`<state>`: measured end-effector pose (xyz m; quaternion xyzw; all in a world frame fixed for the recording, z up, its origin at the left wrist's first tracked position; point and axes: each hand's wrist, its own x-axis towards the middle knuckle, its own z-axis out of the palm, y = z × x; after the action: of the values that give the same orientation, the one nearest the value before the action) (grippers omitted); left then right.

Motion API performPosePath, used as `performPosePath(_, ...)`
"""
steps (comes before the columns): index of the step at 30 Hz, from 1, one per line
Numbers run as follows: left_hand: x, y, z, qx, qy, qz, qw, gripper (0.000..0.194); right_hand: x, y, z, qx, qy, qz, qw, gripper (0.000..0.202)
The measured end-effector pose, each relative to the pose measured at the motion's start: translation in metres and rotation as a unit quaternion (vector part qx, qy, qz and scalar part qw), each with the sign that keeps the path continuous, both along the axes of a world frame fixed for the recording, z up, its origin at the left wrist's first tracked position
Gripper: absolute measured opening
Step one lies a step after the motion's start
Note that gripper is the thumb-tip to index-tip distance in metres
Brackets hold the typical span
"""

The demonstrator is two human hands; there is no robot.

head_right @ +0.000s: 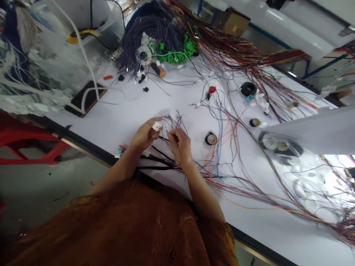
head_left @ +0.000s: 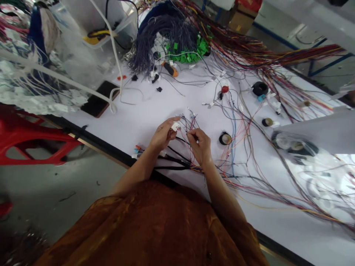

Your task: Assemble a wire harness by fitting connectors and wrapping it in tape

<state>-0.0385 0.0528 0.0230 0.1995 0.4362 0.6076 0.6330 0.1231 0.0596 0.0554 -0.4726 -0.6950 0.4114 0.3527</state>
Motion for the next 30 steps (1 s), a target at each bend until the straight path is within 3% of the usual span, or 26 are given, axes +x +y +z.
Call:
performPosePath(5,-0.004,0.0,0.003,0.024,-0.064,-0.01,0.998,0.023,0.004,0.007,0.0,-0.087,0.045,-0.015,0.995,0.017)
performPosePath(8,-0.003,0.0,0.004,0.005,-0.08,0.011,0.997,0.019,0.005,0.009,-0.004,-0.098,0.059,0.003,0.993,0.017)
performPosePath(12,0.0,0.002,0.002,-0.013,-0.089,0.022,0.996,0.014,0.003,0.008,-0.009,-0.075,0.051,0.055,0.994,0.014)
performPosePath(19,0.003,0.002,-0.006,-0.001,-0.084,-0.001,0.996,0.009,0.001,0.014,-0.009,0.009,0.004,0.091,0.996,0.013)
performPosePath(30,0.005,-0.003,-0.009,0.103,0.056,0.01,0.993,0.021,-0.001,0.013,-0.001,0.043,-0.111,0.093,0.989,0.014)
